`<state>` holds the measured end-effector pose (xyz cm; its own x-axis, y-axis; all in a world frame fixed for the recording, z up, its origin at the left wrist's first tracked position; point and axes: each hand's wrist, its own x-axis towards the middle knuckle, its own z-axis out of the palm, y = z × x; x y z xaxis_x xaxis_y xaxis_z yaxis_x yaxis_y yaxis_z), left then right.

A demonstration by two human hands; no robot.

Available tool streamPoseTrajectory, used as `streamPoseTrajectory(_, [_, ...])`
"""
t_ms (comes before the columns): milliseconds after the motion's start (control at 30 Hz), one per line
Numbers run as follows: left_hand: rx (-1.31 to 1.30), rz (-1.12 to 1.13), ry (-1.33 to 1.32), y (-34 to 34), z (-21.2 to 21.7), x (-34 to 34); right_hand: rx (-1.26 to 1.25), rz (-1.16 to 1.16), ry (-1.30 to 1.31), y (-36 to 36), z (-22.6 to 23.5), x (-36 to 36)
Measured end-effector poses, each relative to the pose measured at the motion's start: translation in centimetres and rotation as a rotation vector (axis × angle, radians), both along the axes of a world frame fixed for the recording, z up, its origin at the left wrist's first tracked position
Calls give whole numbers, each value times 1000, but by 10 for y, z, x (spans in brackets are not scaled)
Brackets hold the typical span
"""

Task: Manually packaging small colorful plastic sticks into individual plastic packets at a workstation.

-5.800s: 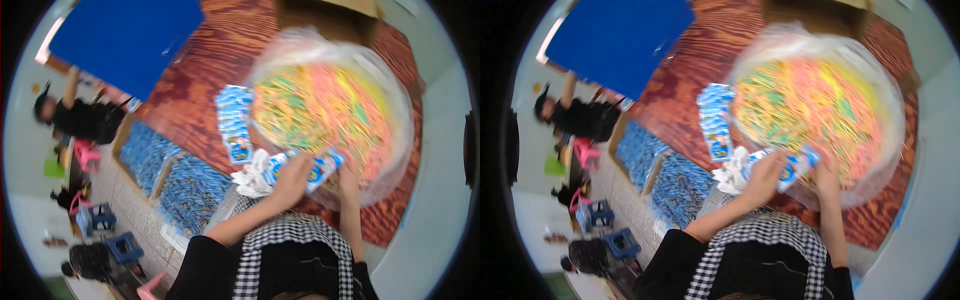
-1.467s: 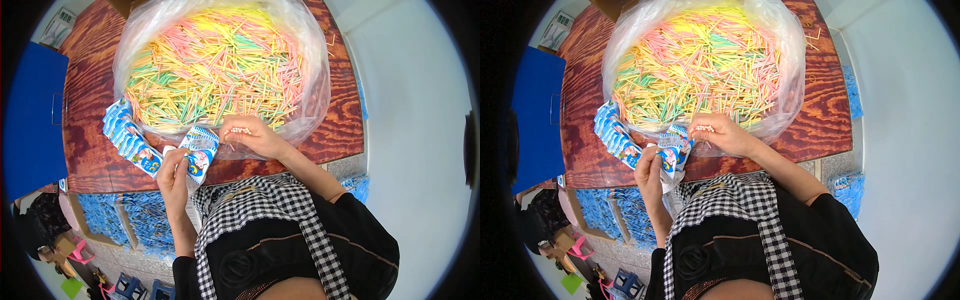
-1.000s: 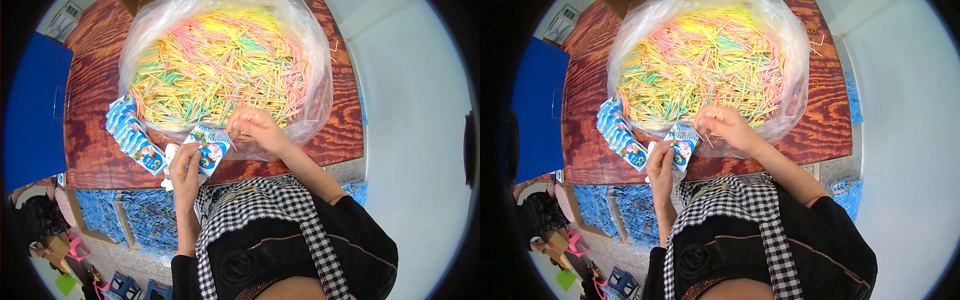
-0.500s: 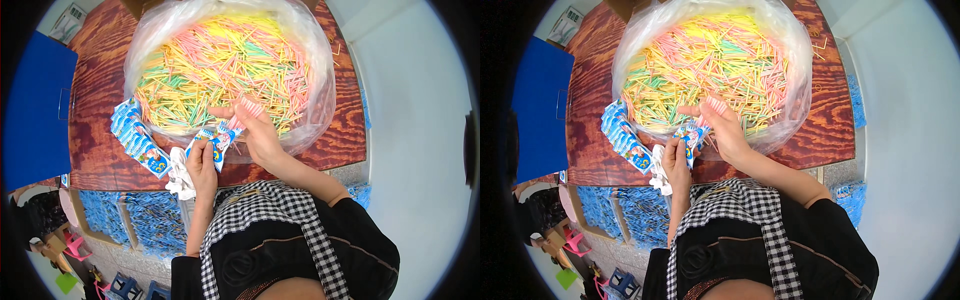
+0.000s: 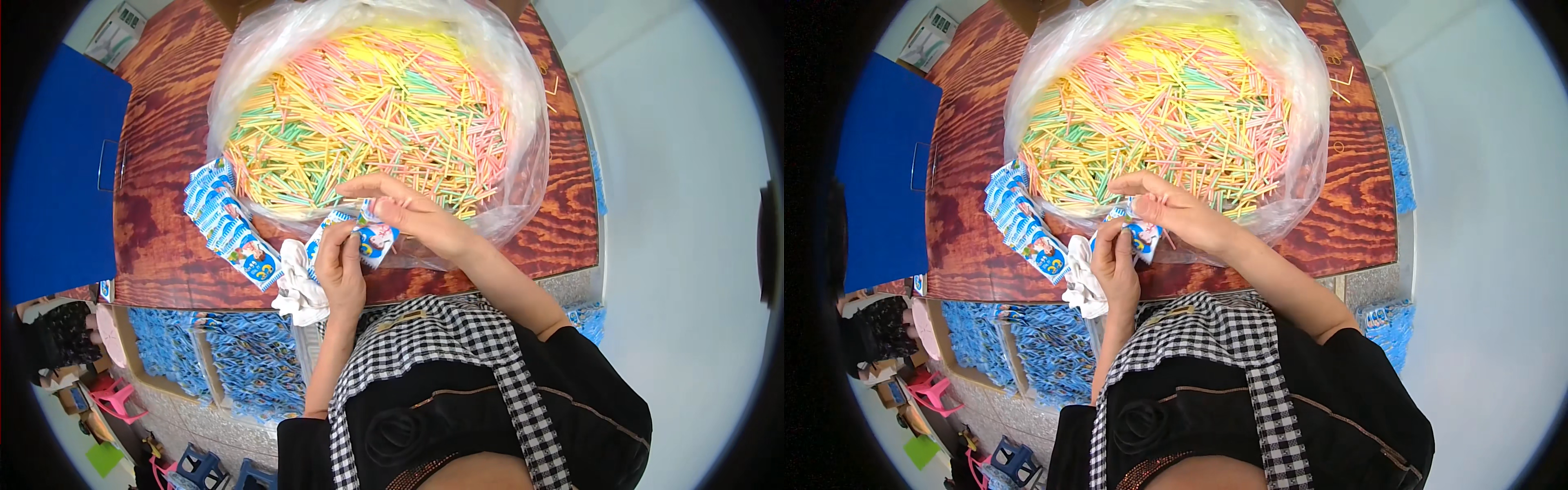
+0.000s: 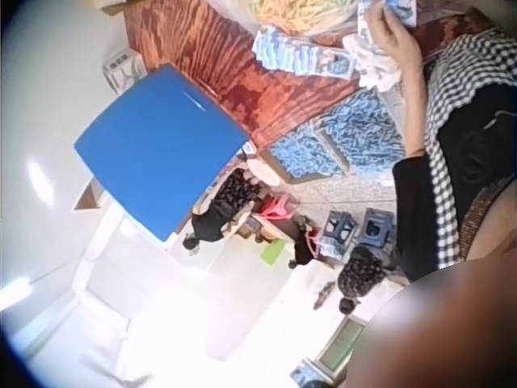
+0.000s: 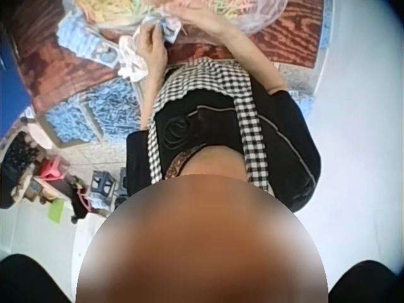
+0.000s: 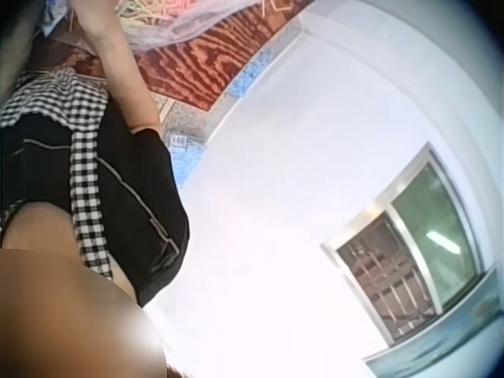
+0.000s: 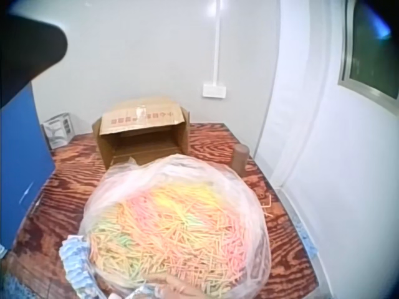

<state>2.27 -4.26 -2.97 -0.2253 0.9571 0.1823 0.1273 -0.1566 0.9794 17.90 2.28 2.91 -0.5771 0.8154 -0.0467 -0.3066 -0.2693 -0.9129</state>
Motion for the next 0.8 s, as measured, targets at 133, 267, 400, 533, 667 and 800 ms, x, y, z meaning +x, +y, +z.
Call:
streamPoseTrajectory(133, [-9, -89, -190, 3, 1, 3, 186, -28, -76, 3, 7, 5])
streamPoseTrajectory(267, [-83, -72, -325, 2, 3, 0, 228, -182, -126, 11, 23, 13])
streamPoseTrajectory(400, [-150, -99, -495, -3, 4, -4, 418, -401, -673, 27, 5, 44])
streamPoseTrajectory(533, [-151, -101, -517, -7, 9, -6, 895, -603, -864, 10, 34, 22])
streamPoseTrajectory(667, [-154, -87, -524, -13, 17, -8, 683, -269, -666, -21, 29, -19])
streamPoseTrajectory(800, [-212, -146, -324, -18, 39, -26, 954, -228, -600, -19, 25, -34])
